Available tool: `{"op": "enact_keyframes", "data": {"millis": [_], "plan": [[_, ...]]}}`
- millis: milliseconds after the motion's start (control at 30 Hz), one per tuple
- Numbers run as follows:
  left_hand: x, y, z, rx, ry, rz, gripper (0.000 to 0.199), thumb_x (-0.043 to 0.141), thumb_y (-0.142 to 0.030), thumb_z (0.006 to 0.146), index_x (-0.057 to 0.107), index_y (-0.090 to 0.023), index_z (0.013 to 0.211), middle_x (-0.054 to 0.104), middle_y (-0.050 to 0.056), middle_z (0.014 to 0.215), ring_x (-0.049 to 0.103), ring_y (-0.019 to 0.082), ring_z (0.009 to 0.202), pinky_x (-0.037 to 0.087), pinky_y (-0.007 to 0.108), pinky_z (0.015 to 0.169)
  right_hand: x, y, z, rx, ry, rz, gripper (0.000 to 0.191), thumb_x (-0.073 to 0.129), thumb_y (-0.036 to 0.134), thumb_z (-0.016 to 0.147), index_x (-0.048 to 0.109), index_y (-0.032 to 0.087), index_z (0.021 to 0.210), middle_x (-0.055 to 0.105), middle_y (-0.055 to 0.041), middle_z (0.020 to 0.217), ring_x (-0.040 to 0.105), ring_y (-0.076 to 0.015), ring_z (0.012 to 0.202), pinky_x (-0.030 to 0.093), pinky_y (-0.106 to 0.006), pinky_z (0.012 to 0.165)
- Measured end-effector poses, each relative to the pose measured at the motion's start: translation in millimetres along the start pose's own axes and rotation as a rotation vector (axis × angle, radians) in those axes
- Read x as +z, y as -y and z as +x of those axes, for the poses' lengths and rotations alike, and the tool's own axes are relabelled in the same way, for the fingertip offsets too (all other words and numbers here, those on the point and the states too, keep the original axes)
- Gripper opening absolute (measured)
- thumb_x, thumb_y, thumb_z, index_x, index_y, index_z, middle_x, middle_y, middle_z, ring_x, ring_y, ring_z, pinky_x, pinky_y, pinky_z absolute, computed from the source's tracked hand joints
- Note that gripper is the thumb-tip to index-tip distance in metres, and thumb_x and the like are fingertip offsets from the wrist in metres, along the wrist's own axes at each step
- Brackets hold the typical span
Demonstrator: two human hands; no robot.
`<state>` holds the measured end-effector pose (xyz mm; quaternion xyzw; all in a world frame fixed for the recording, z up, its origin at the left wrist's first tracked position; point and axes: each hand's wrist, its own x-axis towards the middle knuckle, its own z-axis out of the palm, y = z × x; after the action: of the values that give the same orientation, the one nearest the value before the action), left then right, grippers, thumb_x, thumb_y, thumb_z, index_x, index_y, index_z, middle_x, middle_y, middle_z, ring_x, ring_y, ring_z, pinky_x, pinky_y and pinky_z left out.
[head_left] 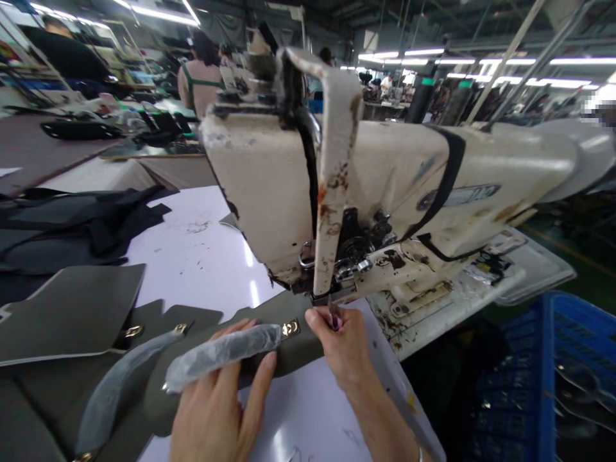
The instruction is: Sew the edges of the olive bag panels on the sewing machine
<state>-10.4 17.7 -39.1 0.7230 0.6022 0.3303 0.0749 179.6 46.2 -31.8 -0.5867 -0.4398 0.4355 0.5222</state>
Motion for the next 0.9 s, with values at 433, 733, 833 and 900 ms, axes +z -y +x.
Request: {"op": "enact_keyframes", "data": {"millis": [433,733,833,900], "plan": [[24.3,2,62,0.463,0.126,0.134,0.051,0.050,-0.050,0.100,0.059,-0.019,0.139,0.066,0.012,0.138,0.059,0.030,0.133,0.053,0.046,0.109,0,-3,10,0.069,0.040,0.194,0.030,0.066,0.033,0.084,0.056,0.017,0.061,0.038,0.0031,0.064,0.034,-0.0122,0.065,0.031,-0.027,0.061],[22.6,12,85,0.590,0.188,0.184,0.042,0.034,-0.030,0.102,0.070,-0.032,0.124,0.072,0.007,0.125,0.068,0.028,0.118,0.059,0.044,0.096,-3,-6,10,0.112,0.060,0.217,0.036,0.070,0.035,0.085,0.051,0.018,0.060,0.029,0.0063,0.058,0.021,-0.0091,0.057,0.020,-0.025,0.053],[25.5,23,90,0.716,0.153,0.244,0.055,0.024,-0.021,0.102,0.071,-0.036,0.126,0.073,0.007,0.117,0.071,0.025,0.108,0.059,0.038,0.087,-7,-8,8,0.099,0.081,0.208,0.038,0.071,0.038,0.086,0.054,0.018,0.059,0.028,0.0067,0.057,0.021,-0.0088,0.055,0.019,-0.025,0.052],[23.2,23,94,0.717,0.167,0.269,0.062,0.018,-0.019,0.102,0.074,-0.036,0.120,0.073,0.006,0.089,0.072,0.020,0.083,0.056,0.028,0.070,-11,-9,5,0.083,0.123,0.185,0.040,0.070,0.040,0.088,0.057,0.017,0.057,0.028,0.0070,0.055,0.021,-0.0086,0.054,0.020,-0.025,0.052]]}}
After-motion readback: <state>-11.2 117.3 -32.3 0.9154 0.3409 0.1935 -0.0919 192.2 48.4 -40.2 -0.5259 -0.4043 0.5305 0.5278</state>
